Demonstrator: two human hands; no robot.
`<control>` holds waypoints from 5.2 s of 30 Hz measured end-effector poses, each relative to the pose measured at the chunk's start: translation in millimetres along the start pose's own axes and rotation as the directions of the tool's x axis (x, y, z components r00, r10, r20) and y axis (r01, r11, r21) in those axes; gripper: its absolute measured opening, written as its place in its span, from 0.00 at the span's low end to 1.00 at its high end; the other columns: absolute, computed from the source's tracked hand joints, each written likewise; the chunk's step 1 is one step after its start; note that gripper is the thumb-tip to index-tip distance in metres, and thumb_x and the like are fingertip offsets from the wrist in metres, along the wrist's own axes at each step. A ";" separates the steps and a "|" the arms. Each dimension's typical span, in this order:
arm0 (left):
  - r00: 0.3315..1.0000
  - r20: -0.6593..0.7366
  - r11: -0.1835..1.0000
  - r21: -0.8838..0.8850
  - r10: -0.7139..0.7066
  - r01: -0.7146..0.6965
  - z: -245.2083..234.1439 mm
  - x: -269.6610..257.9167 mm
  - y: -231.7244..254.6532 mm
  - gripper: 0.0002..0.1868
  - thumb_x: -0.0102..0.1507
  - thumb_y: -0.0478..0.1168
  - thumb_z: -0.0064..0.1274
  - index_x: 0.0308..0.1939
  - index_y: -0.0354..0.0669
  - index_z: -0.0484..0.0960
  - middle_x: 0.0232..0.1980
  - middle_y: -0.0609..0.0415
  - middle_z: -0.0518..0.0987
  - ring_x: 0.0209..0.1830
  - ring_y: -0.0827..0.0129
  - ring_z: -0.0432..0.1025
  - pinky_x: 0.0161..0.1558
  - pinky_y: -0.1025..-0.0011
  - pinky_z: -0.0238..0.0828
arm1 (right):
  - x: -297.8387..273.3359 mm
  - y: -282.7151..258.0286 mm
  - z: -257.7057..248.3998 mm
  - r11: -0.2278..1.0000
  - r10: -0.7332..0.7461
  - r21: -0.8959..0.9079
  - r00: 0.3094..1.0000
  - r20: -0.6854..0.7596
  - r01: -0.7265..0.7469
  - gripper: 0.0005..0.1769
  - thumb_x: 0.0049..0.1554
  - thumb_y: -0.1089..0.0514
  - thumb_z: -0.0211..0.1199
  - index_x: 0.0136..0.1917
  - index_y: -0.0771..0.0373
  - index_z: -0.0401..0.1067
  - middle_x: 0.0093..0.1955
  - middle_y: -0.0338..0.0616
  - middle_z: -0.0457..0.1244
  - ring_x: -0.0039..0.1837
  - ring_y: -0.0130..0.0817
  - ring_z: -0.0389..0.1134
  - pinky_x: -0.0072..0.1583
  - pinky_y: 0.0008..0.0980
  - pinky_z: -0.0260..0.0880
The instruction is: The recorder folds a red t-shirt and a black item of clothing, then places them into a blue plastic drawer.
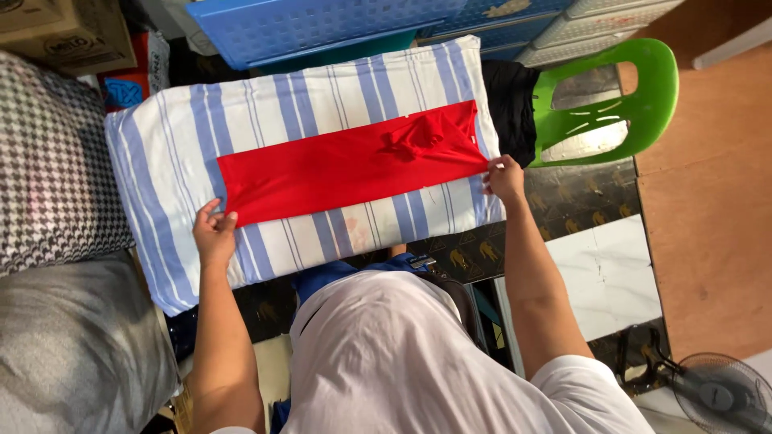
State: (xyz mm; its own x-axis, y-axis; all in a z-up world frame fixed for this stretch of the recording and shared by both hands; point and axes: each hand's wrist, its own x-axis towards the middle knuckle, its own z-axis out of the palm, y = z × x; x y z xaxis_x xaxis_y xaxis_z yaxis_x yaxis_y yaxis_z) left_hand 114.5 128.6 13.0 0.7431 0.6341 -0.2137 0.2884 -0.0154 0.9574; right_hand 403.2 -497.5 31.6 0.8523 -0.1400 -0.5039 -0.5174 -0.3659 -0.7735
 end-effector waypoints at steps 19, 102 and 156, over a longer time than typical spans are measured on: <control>0.999 0.034 0.989 0.146 -0.004 -0.001 0.8 -17.3 1.9 0.08 0.63 0.31 0.62 0.46 0.41 0.87 0.32 0.57 0.80 0.29 0.79 0.69 0.34 0.78 0.67 | -138.0 -69.0 203.3 0.241 -0.734 -0.246 0.342 0.587 0.939 0.11 0.50 0.58 0.67 0.47 0.62 0.76 0.48 0.51 0.67 0.54 0.53 0.66 0.55 0.49 0.68; 0.923 0.343 0.976 -0.058 -0.178 0.209 388.2 -58.8 50.4 0.06 0.63 0.33 0.59 0.39 0.37 0.76 0.34 0.55 0.79 0.27 0.73 0.76 0.31 0.74 0.74 | 7.2 -33.3 54.5 0.863 -0.396 -0.256 0.898 0.194 0.436 0.19 0.53 0.60 0.65 0.57 0.65 0.70 0.38 0.47 0.70 0.42 0.41 0.72 0.46 0.36 0.71; 0.923 -0.313 0.809 0.588 0.222 0.005 21.4 -25.0 25.3 0.07 0.64 0.41 0.57 0.39 0.42 0.85 0.38 0.49 0.83 0.36 0.55 0.79 0.42 0.61 0.75 | -128.2 -94.7 201.5 0.351 -0.758 -0.197 0.401 0.515 0.916 0.07 0.55 0.61 0.65 0.47 0.65 0.76 0.47 0.53 0.68 0.53 0.54 0.68 0.55 0.47 0.71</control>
State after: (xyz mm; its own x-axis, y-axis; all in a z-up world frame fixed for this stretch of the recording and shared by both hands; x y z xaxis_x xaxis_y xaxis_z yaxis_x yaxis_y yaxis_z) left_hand 116.2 95.9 38.3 0.5609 0.8244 0.0758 0.5922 -0.4635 0.6592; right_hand 327.7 -259.5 91.9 0.6944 0.6951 0.1862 0.6140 -0.4374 -0.6570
